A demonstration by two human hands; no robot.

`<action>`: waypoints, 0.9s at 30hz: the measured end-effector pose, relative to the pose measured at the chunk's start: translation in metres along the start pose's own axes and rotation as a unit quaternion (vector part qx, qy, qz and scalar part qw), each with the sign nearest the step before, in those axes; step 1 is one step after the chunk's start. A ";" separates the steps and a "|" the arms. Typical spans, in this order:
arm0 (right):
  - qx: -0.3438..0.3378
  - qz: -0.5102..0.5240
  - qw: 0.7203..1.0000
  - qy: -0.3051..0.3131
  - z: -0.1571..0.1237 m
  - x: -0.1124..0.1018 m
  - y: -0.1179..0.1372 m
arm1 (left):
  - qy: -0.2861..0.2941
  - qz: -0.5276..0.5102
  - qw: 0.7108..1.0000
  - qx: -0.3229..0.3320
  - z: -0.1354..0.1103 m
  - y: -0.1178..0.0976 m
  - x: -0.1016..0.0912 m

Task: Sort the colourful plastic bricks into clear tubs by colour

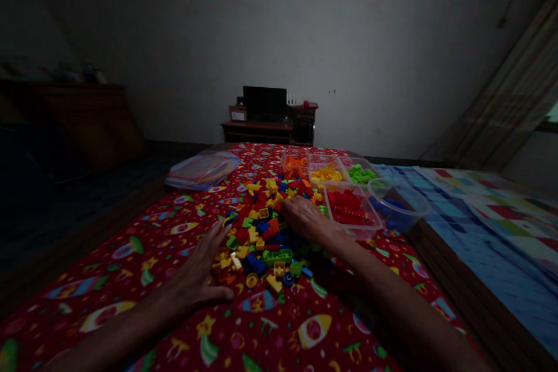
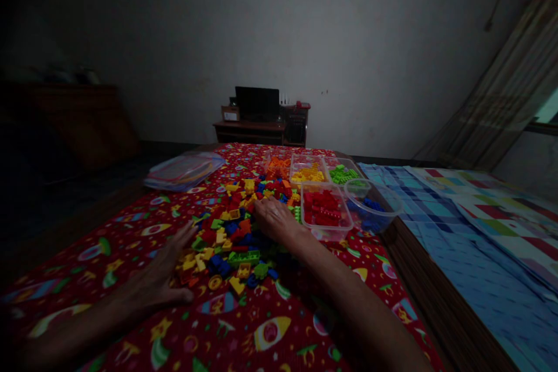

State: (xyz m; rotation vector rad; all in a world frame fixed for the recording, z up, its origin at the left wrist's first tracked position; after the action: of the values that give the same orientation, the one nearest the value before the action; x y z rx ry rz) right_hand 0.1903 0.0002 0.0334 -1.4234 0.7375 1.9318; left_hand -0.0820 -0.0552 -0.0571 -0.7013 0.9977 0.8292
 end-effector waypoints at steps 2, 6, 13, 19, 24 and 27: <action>0.002 0.005 1.000 -0.001 0.001 0.003 -0.002 | -0.021 -0.007 1.000 0.005 0.015 -0.009 0.001; -0.010 0.001 1.000 -0.015 0.002 0.009 -0.007 | -0.043 -0.031 0.998 0.024 0.044 -0.025 -0.001; -0.063 0.056 0.994 -0.066 0.006 0.022 -0.024 | -0.079 -0.059 0.994 0.044 0.107 -0.045 -0.012; -0.049 0.089 0.993 -0.058 0.005 0.017 -0.038 | -0.036 -0.054 0.998 0.007 0.166 -0.044 -0.005; 0.017 0.051 0.997 -0.060 0.006 0.006 -0.046 | -0.013 -0.179 0.983 -0.045 0.188 -0.039 -0.014; 0.043 0.032 0.997 -0.051 0.008 -0.001 -0.041 | -0.010 -0.231 0.970 -0.068 0.185 -0.034 -0.021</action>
State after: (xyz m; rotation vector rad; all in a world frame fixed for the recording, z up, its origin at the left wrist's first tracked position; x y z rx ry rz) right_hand 0.2166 0.0327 0.0331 -1.2533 0.8164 1.9822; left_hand 0.0202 0.0731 0.0375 -0.9943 0.7198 0.4951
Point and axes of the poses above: each hand's wrist, its own z-axis towards the middle knuckle, its own x-axis out of the palm, y = z × x, the point moved 2 cm from there along z, towards the middle knuckle, and after that the axes turned 6 degrees about z, right-handed, at the moved point
